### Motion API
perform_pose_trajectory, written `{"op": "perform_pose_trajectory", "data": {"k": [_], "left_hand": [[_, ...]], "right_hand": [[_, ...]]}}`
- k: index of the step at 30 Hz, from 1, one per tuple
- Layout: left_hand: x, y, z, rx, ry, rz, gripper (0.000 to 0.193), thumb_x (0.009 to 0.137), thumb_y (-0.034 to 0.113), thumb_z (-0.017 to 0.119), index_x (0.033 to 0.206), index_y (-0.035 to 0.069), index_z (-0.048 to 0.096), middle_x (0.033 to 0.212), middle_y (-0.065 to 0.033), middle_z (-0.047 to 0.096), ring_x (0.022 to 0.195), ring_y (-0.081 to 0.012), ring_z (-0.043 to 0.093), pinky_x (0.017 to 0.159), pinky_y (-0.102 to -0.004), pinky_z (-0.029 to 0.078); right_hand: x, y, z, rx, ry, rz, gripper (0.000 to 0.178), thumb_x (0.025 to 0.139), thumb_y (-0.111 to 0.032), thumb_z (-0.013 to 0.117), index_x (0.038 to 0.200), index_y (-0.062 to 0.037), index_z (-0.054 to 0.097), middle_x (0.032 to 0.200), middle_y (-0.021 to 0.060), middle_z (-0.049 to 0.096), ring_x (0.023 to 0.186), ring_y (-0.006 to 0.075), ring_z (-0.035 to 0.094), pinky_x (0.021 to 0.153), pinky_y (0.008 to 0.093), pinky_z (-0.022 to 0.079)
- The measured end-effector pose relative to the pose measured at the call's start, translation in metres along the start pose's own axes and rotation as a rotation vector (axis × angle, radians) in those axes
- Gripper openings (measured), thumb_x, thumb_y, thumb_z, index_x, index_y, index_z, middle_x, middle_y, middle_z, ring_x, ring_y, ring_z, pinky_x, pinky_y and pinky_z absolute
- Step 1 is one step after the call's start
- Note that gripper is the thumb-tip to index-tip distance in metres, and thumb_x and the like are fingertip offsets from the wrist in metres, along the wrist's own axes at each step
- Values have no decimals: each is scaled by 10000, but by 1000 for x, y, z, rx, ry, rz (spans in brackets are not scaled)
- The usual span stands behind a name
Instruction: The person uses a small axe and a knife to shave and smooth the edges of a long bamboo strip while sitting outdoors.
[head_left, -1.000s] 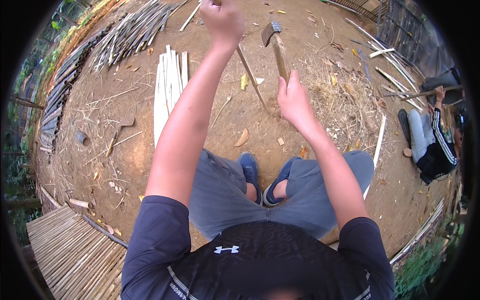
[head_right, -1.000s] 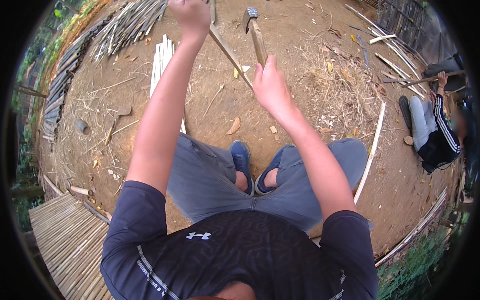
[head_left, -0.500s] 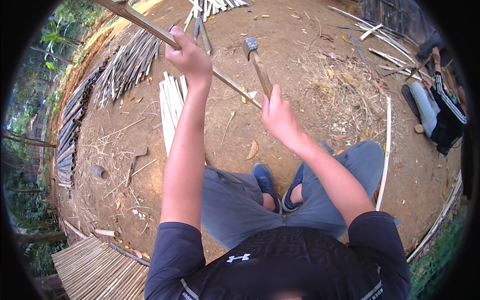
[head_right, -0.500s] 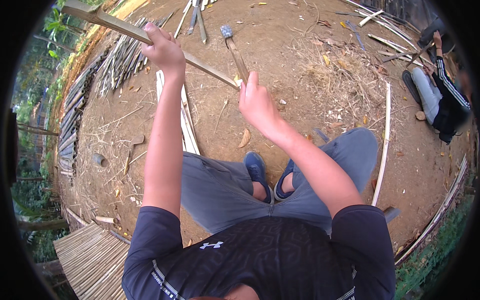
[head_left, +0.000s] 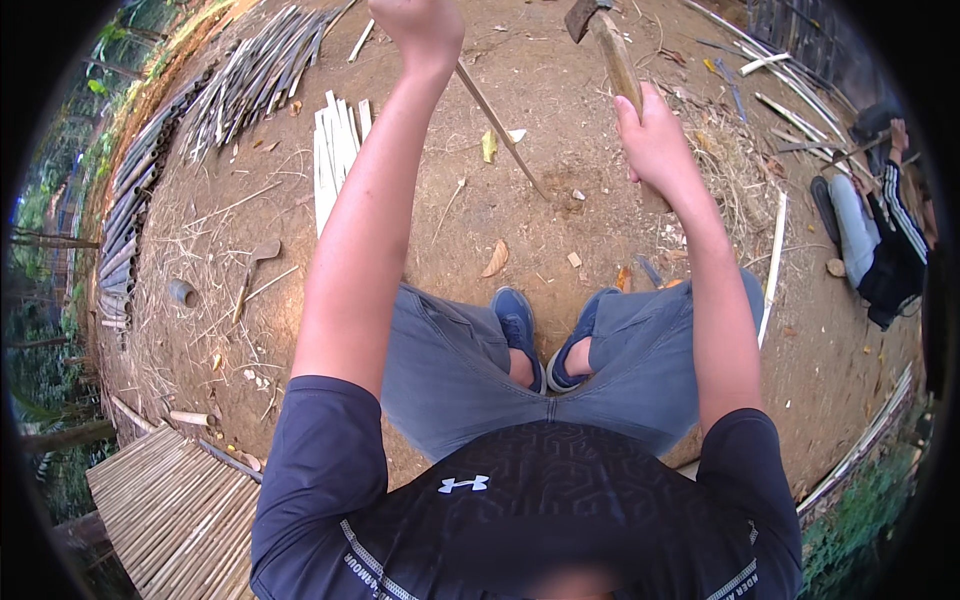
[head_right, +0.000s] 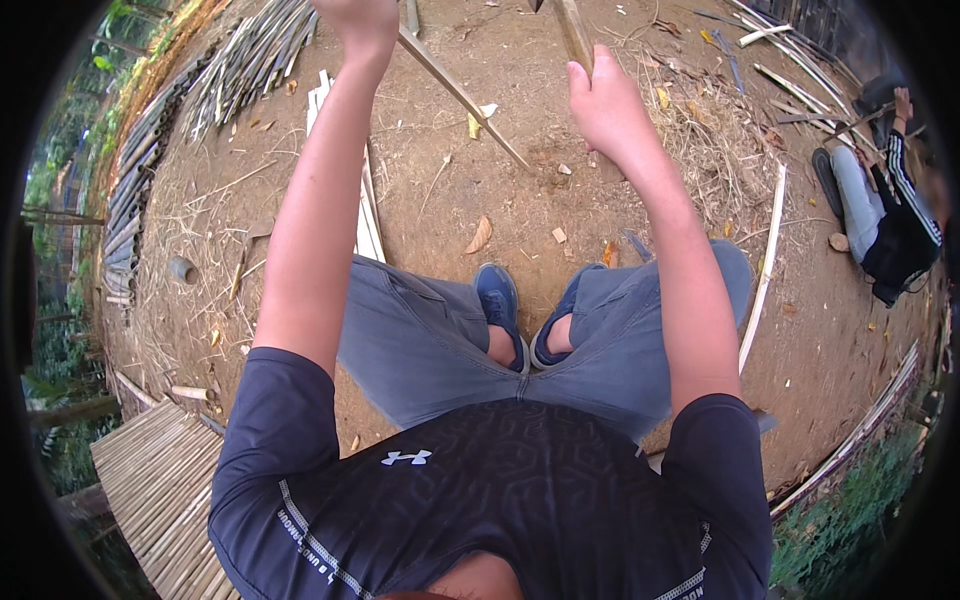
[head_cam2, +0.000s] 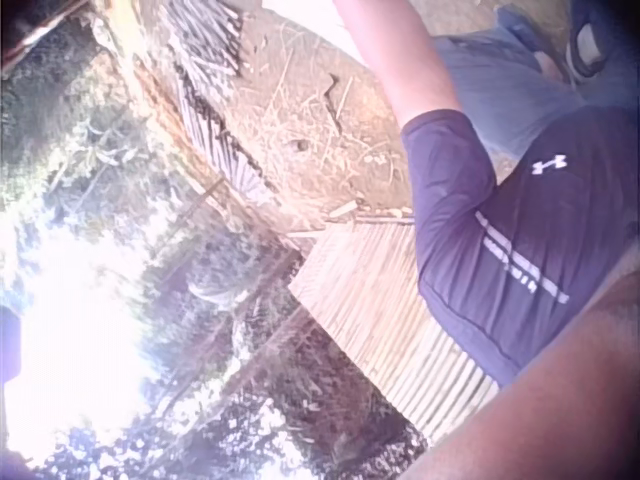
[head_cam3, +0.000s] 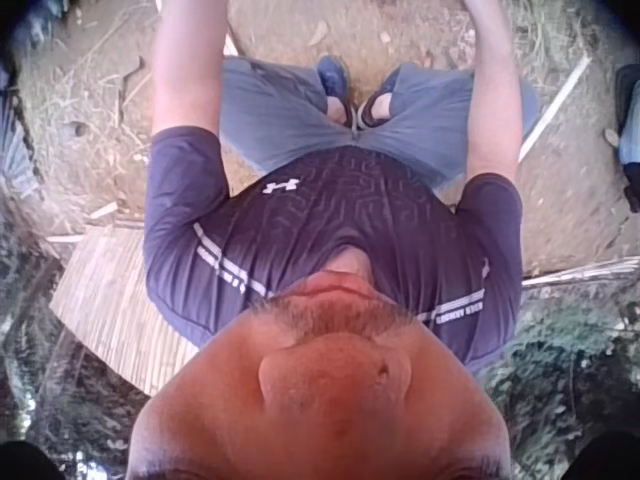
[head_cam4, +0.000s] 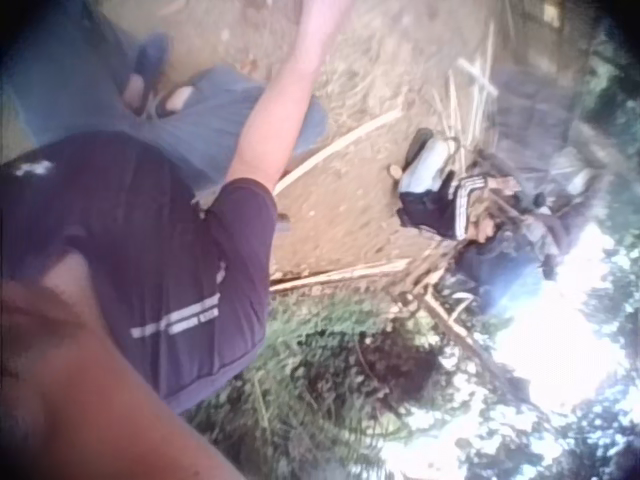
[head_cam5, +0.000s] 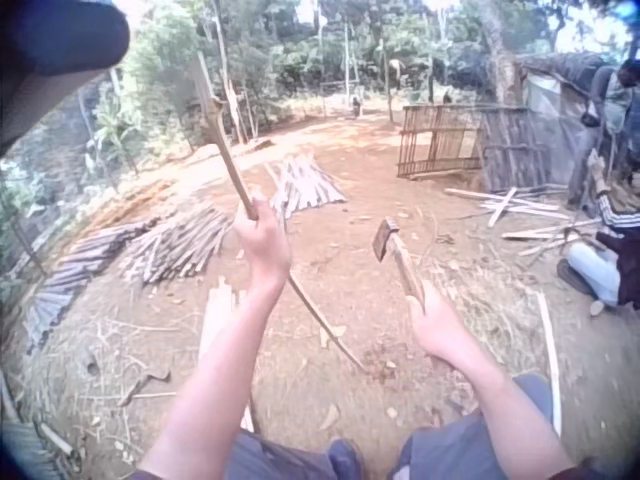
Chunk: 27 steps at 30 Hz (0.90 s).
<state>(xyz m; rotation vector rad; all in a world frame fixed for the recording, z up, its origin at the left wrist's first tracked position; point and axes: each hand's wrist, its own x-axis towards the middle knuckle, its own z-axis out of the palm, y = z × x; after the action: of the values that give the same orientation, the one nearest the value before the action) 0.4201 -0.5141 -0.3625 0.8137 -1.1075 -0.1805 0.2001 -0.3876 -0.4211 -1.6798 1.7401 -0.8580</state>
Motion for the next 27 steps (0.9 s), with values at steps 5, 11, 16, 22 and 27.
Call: {"op": "perform_pose_trajectory", "data": {"k": [5,11,16,22,27], "left_hand": [[-4,5,7,-68,-58,29,433,1052,295,471,665,112,408,570,69,346,510,-53,318,468,-307,225],[-10,10,14,-203,-229,-247,344,1032,349,520,777,123,475,606,79,371,511,-44,336,453,-265,249],[-15,1,18,-171,-256,-138,308,1022,365,534,948,67,551,663,44,433,554,-56,393,498,-234,301],[-43,7,12,-244,-295,-149,308,1031,285,493,812,88,402,594,9,409,449,-76,376,402,-259,293],[-45,27,13,-200,-216,-105,432,1050,301,404,672,111,318,525,15,322,404,-84,309,381,-278,224]], "right_hand": [[-7,56,3,159,-15,184,297,1039,-200,440,1161,68,481,677,79,566,411,171,525,405,340,469],[-17,111,26,283,-64,338,335,1040,-209,445,1189,89,469,701,68,564,439,154,525,412,331,461],[-12,106,37,303,-153,295,352,1034,-209,454,1240,76,465,690,62,547,429,149,506,416,322,459],[-19,103,41,318,-197,235,316,1026,-194,444,1211,59,485,689,60,548,431,155,521,416,334,475],[-19,115,44,330,-196,263,331,1028,-208,446,1196,75,483,693,65,556,434,163,532,418,334,475]]}}
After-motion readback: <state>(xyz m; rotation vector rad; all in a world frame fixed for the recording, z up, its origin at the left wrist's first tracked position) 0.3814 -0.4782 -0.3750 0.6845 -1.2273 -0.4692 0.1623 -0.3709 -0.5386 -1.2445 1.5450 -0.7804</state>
